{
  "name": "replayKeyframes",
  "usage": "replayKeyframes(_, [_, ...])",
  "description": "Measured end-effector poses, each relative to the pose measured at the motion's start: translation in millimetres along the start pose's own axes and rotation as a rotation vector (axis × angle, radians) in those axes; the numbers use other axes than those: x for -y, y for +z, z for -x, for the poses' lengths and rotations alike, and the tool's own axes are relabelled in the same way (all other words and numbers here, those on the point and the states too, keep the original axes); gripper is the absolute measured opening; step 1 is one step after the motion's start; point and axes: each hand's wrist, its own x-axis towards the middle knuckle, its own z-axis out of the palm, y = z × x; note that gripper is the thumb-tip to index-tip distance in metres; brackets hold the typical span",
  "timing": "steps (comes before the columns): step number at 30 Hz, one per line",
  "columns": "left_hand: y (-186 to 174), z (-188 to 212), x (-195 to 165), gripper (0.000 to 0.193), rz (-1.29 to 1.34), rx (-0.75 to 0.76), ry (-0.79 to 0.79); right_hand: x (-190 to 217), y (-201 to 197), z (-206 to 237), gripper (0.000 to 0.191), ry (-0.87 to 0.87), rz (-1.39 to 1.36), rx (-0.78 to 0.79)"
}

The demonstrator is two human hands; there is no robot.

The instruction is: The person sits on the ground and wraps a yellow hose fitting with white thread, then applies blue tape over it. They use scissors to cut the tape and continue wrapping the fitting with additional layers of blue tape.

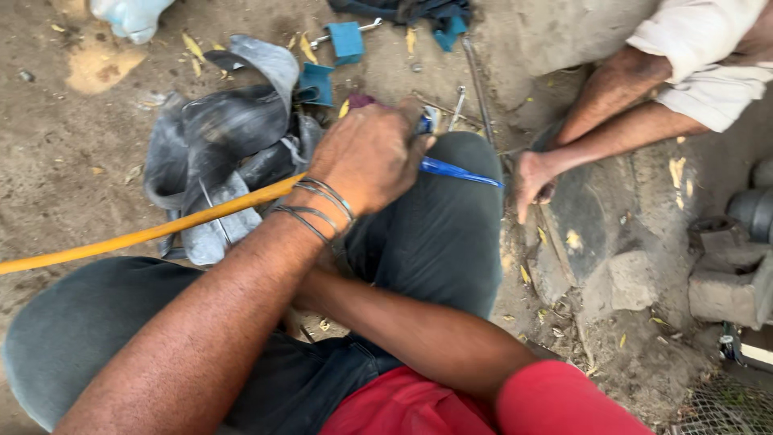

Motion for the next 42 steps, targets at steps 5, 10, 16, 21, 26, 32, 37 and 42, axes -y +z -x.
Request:
replayKeyframes(5, [3.2,10.2,-11.2,0.029,-0.063,0.012,-0.045,-23.0,-31.7,113.7,0.027,-0.131,-0.248,-0.182])
replayKeyframes(10, [2.3,18.0,-17.0,0.029,-0.06,-0.033,0.017,-32.5,-46.8,197.1,0.054,-0.255,-0.365,0.003])
replayKeyframes(16, [1.2,27.8,-27.4,0.033,-0.058,-0.05,0.077,-21.3,-48.7,204.2,0.07,-0.433,-0.279,-0.142])
replayKeyframes(21, [-0.7,31.6,-34.5,0.034,-0.081,-0.031,0.075,14.5,-75.8,177.4,0.06,-0.533,-0.238,-0.258])
replayKeyframes(26, [-8.3,30.0,-36.6,0.034,-0.082,-0.028,0.068,29.9,-84.9,167.8,0.052,-0.57,-0.201,-0.304])
replayKeyframes(32, [-13.3,25.3,-29.2,0.033,-0.064,-0.038,0.079,31.8,-85.1,166.7,0.05,-0.621,-0.156,-0.362])
replayKeyframes(37, [-11.5,22.0,-27.7,0.034,-0.066,0.016,0.029,32.5,-89.4,167.4,0.051,-0.723,-0.11,-0.354])
replayKeyframes(42, [-9.2,22.9,-29.0,0.032,-0.059,-0.011,0.058,33.6,-90.7,168.6,0.05,-0.702,-0.068,-0.391])
